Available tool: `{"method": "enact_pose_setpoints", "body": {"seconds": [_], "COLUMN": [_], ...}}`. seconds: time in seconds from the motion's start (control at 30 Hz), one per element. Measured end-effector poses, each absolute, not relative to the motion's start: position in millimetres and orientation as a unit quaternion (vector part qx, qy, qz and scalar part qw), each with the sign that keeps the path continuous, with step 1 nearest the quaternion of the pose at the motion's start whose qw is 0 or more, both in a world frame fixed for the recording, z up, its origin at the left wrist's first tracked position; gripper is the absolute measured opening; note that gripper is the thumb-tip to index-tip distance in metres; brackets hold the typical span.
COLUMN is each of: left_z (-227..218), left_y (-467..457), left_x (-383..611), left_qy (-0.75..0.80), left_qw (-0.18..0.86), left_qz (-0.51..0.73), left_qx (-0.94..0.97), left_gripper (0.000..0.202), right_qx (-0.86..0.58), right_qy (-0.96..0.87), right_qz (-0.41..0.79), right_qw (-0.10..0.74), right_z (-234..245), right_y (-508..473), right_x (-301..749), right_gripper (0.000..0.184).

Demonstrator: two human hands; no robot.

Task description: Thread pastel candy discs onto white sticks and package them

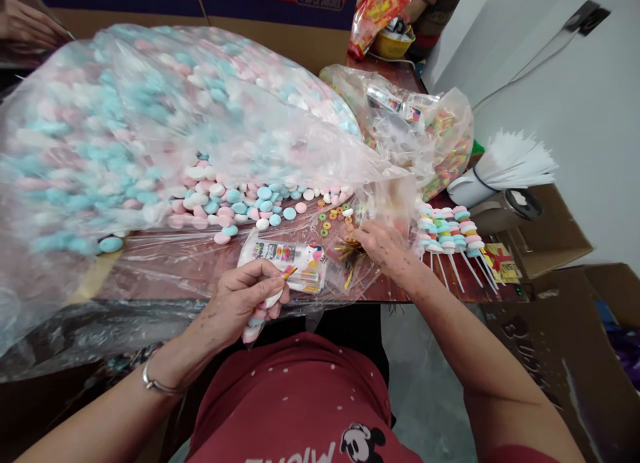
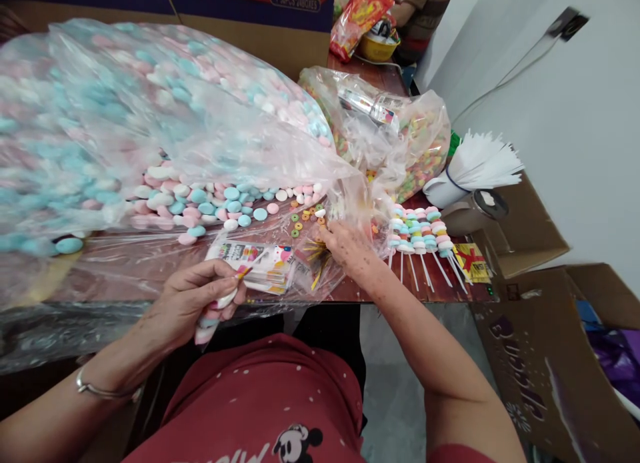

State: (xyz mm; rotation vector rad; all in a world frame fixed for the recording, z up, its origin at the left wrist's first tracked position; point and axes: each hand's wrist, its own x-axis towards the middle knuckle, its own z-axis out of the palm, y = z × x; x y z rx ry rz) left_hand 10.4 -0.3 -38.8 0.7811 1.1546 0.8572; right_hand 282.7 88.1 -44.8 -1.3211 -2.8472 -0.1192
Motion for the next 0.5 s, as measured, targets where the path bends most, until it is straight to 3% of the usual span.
{"method": "enact_pose_setpoints", "body": {"seconds": [0.27, 0.5], "left_z": [-36.7, -33.0], "left_y": [-0.4, -0.8], "left_x": [12.2, 14.0], "left_qy": [0.48, 0.454], "left_qw": [0.701, 0.707], "left_qz": [0.411, 0.437], "left_qx": [0.329, 0.321], "left_gripper": [0.026, 0.026], "right_qx": [-0.465, -0.382], "right_qy": [-0.878, -0.923], "right_qz": [-0.099, -0.037], "right_qw": [-0.056, -0.014], "right_z": [-34.1, -41.4], "right_y": [91.9, 93.7], "right_x": [282.4, 293.9], "right_gripper": [0.024, 0.031]}}
